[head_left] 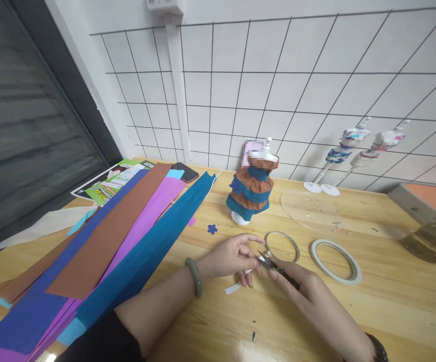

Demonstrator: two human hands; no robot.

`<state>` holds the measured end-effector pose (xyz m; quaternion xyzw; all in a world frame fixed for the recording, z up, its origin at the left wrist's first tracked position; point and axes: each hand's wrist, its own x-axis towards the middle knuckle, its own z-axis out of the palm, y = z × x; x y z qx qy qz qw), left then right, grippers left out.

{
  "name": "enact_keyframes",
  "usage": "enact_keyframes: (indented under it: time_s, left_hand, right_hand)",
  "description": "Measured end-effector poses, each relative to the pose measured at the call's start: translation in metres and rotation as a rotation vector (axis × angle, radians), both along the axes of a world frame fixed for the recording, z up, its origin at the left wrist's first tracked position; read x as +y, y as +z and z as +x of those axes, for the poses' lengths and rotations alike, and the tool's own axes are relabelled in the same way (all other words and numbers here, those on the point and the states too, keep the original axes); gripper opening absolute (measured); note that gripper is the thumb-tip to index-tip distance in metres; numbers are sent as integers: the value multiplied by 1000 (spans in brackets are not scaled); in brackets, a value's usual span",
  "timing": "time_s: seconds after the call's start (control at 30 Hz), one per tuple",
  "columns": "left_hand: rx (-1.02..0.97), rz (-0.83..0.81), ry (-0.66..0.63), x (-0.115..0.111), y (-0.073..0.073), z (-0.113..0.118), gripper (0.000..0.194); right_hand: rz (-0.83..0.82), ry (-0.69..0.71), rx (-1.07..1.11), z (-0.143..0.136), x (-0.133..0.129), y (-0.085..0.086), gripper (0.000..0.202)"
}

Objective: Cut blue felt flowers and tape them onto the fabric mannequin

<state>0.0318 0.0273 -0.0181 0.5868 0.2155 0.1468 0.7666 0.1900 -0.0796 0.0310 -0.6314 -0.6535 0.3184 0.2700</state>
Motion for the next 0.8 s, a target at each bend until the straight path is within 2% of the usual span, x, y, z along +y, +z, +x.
enact_keyframes:
  time_s: [0.1, 0.27, 0.47, 0.63, 0.8]
  left_hand:
    - [-12, 4, 11, 0, 0, 0, 60]
    - [-20, -7, 29, 0, 1, 0, 70]
    - [-52, -75, 65, 3, -2, 0, 68]
    - [-40, -116, 56, 1, -1, 1, 71]
    - [-65, -161, 32, 3, 0, -1, 75]
  right_hand:
    - [-18, -17, 54, 1, 1, -3, 37]
    - [-159, -51, 79, 4, 1, -7, 44]
    - [-10, -24, 104, 0, -1, -7, 30]
    - [-17, 20, -48, 0, -3, -11, 15]
    - [8, 33, -151, 1, -5, -12, 13]
